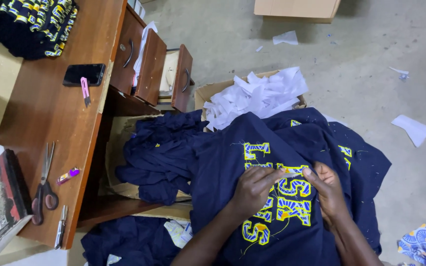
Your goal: Trimming loose threads from the embroidery on navy blue t-shirts using a small snipping tool.
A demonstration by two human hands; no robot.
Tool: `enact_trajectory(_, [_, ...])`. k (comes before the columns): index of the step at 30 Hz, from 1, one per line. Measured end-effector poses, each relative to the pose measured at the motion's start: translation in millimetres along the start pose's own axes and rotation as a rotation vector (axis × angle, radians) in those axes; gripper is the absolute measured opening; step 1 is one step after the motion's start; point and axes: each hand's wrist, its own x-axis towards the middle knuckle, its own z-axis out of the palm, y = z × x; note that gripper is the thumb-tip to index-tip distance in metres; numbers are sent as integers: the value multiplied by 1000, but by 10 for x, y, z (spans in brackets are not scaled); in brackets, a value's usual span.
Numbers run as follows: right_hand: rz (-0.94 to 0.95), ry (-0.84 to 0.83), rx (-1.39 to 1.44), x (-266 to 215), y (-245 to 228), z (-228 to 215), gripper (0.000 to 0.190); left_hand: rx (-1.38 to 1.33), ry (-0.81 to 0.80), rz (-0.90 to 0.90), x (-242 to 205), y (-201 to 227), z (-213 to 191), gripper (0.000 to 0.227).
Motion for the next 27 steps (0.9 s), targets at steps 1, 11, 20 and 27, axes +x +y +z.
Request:
enact_trajectory(1, [-12,-3,-17,-1,-9,22,43,-19,30,-16,0,-19,11,37])
enact_trajectory(11, [-36,8,-31,23,19,7,44,-31,-3,-21,5,-50,13,39])
enact_trajectory(20, [-168,83,-41,12,17,4,42,-84,18,-67,41,-28,0,49])
enact_trajectory(27, [-154,79,-11,29,21,14,44,-45,12,15,91,-16,19,39])
